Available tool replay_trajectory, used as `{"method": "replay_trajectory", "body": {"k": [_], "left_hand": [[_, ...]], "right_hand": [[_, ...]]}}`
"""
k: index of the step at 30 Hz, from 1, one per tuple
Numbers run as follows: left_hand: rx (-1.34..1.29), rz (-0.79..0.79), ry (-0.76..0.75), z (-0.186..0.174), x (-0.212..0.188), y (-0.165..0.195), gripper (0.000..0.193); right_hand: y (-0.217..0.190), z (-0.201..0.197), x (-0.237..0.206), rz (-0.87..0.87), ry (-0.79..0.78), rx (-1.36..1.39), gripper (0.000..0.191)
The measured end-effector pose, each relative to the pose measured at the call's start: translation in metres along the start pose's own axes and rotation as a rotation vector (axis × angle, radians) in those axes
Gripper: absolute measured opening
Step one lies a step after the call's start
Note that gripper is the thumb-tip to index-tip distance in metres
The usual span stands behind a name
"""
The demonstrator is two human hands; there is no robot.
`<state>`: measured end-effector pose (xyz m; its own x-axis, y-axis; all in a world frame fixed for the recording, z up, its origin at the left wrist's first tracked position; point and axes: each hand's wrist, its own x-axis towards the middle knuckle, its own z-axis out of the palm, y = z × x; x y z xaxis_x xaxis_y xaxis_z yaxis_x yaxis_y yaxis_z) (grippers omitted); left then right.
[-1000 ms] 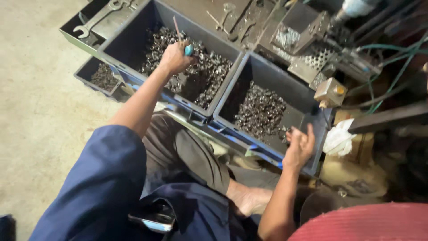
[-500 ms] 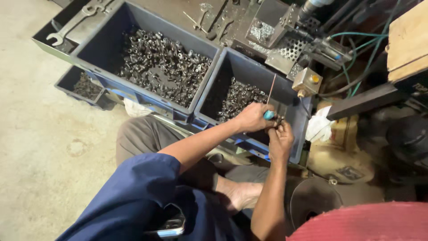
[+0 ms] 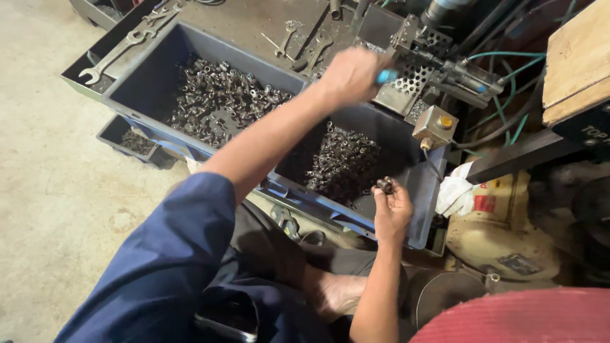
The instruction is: The person sits on the floor in front of a machine and sorts small black metal fittings, using a long-handled tool to move and arrange them from one plastic bin into another bin, repeating the transfer continuously.
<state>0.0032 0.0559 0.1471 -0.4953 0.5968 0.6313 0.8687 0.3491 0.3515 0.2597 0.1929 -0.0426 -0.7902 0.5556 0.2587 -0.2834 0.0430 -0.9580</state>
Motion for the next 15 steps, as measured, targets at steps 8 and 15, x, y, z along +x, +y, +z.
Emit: {"method": "replay_trajectory", "body": {"k": [8, 15], "left_hand": [[0.291, 0.070, -0.087, 0.009, 0.086, 0.003, 0.007], [-0.056, -0.029, -0.108, 0.008, 0.084, -0.016, 0.012]], "right_hand": [[-0.011, 0.002, -0.003, -0.030, 0.032, -0.199, 0.036], [-0.016, 0.009, -0.003, -0.100, 0.000, -0.021, 0.033]]}}
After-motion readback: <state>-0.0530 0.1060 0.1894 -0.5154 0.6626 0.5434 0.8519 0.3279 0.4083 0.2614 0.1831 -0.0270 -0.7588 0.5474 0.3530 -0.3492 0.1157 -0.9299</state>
